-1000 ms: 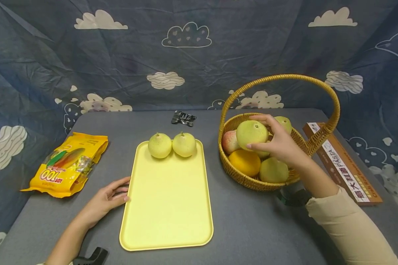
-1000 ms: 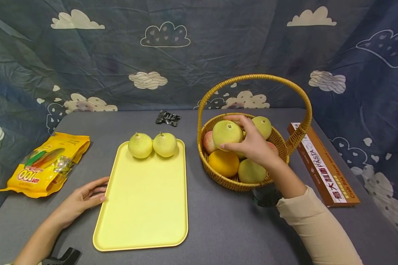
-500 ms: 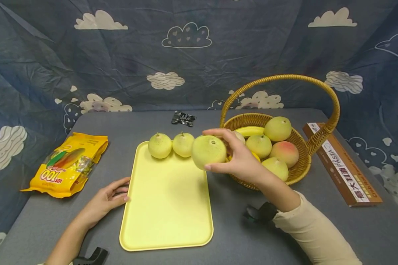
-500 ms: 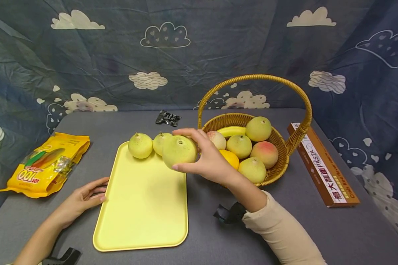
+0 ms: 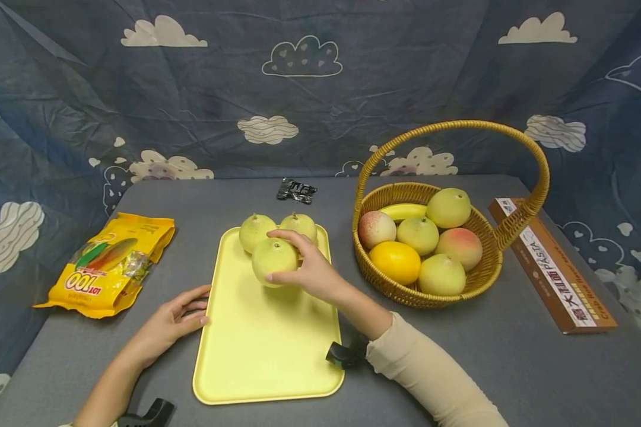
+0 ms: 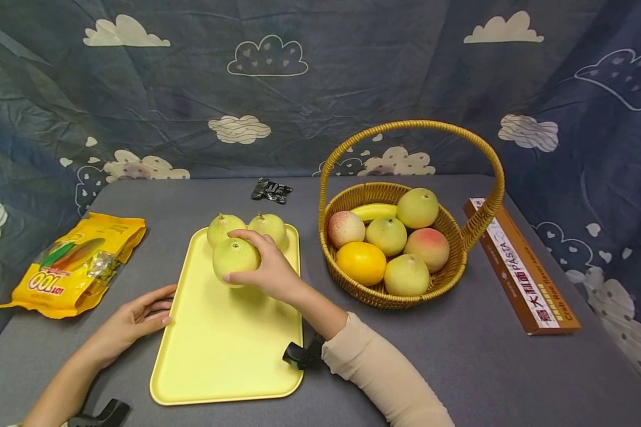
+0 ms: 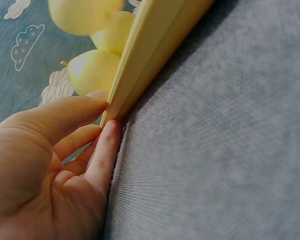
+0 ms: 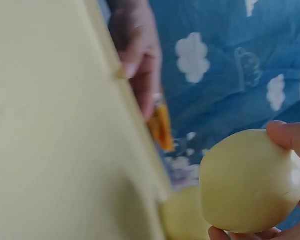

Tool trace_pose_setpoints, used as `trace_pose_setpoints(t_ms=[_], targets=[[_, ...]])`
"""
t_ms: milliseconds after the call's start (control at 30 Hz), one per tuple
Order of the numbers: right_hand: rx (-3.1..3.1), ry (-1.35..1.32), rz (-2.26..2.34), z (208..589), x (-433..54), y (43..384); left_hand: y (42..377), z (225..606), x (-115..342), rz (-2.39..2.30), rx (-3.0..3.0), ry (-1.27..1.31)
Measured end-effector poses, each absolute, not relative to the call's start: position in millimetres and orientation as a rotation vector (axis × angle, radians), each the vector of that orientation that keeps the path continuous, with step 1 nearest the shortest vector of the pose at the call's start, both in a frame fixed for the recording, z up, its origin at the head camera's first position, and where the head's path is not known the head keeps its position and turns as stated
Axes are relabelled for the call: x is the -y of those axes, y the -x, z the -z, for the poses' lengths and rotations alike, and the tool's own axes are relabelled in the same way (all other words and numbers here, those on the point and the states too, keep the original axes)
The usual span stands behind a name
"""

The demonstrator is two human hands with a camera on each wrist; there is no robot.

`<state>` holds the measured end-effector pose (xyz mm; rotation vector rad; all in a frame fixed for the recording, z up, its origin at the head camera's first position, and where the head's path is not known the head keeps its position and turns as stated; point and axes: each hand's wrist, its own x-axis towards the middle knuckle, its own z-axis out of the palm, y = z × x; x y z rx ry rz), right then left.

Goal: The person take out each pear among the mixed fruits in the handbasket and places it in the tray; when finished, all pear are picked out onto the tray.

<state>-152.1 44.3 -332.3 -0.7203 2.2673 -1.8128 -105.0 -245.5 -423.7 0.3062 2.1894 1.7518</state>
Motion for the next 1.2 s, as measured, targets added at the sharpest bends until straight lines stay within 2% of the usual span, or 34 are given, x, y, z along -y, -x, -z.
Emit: trace_pose_setpoints(t_ms=[267, 500, 1200], targets=[[-2.315, 0.608, 1.705, 363.7, -29.6, 159.1, 105.3, 422.9, 245.6, -1.748, -2.191, -0.326], [-2.362, 0.630, 1.628, 394.7, -23.1, 171.7, 104.8, 422.0, 246.1, -1.744, -2.187, -0.322], [-2.322, 0.706, 1.612, 398.0, -18.2, 172.2, 104.1, 422.3, 245.1, -1.759, -2.184, -0.328]])
